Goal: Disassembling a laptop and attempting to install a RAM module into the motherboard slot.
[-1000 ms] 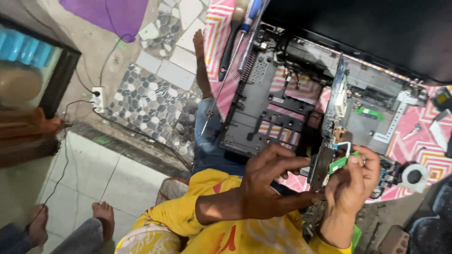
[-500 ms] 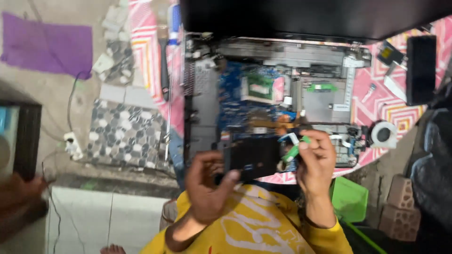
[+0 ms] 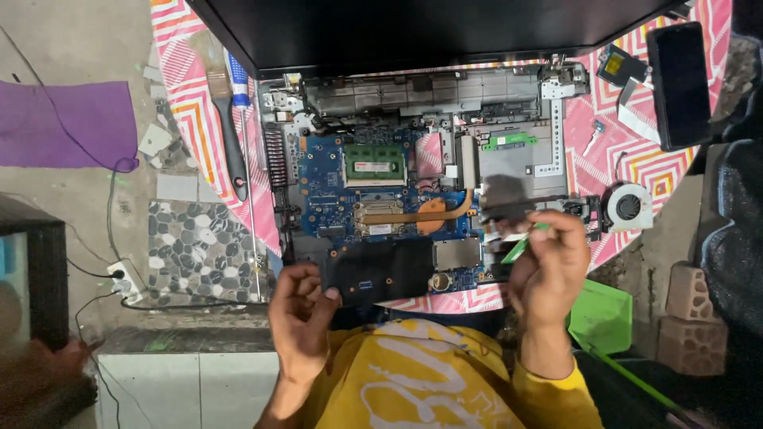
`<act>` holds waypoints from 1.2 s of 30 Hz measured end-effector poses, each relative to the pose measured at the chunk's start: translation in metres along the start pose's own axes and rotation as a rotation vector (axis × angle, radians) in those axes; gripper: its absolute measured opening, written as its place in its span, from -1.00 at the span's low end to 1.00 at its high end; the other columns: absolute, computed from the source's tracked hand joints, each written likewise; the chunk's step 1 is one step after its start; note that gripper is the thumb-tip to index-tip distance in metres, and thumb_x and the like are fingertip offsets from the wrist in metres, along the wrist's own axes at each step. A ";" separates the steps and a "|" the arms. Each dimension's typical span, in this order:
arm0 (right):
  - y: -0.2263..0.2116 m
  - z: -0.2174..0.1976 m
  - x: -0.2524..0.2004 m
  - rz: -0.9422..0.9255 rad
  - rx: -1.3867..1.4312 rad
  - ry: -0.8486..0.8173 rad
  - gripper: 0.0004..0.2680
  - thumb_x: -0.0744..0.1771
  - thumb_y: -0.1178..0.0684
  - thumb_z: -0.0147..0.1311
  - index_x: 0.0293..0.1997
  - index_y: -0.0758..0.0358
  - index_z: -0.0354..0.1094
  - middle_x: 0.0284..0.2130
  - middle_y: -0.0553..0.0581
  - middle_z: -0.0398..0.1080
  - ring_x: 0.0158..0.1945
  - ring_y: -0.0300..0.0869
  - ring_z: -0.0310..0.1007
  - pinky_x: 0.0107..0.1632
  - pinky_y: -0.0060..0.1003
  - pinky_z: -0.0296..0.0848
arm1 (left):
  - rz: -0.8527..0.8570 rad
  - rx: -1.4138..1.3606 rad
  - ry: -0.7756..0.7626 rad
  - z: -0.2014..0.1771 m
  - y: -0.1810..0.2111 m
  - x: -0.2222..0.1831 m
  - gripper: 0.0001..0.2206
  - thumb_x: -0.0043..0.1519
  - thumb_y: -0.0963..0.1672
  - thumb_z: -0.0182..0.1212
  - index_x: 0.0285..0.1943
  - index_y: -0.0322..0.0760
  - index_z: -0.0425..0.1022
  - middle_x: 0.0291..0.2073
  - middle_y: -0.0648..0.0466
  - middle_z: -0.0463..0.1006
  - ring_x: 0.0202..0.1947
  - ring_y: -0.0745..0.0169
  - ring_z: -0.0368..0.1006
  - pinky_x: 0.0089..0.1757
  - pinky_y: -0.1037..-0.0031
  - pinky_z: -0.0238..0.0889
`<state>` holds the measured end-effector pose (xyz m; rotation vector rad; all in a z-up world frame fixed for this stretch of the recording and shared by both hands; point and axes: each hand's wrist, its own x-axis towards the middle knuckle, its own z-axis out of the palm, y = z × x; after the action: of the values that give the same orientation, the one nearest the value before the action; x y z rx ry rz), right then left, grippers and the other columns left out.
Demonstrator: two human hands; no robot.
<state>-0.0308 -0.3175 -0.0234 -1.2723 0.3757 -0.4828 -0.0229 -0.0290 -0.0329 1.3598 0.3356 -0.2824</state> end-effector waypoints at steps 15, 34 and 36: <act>-0.033 0.012 0.131 -0.291 -1.605 -0.579 -0.74 0.26 0.06 0.28 0.03 0.23 0.51 -0.23 0.21 0.31 -0.31 0.05 0.37 -0.29 -0.09 0.31 | 0.012 -0.054 -0.128 -0.007 -0.002 0.002 -0.54 0.16 -0.30 0.09 0.29 -0.60 0.23 0.00 -0.20 0.50 -0.23 0.21 0.48 -0.24 0.52 0.44; -0.064 0.014 0.092 -0.149 -1.236 -0.508 -0.92 0.34 0.32 0.28 -0.20 0.43 0.42 -0.46 0.12 0.39 -0.65 -0.29 -0.07 -0.53 -0.44 -0.09 | 0.038 0.527 -0.040 -0.003 0.042 0.002 -0.57 0.12 -0.22 0.21 0.21 -0.45 0.44 -0.18 -0.01 0.65 -0.41 0.35 0.55 -0.45 0.61 0.34; -0.081 0.023 0.059 -0.136 -1.070 -0.451 -0.79 0.34 0.45 0.27 0.05 0.69 0.38 -0.26 0.28 0.39 -0.36 -0.16 0.21 -0.21 -0.34 0.24 | -0.038 0.398 -0.063 -0.004 0.047 -0.001 -0.65 0.16 -0.20 0.19 0.15 -0.35 0.49 -0.43 0.09 0.61 -0.53 0.40 0.36 -0.45 0.60 0.24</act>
<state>0.0195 -0.3481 0.0610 -2.3962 0.1456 -0.0579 -0.0057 -0.0157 0.0090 1.7320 0.2605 -0.4397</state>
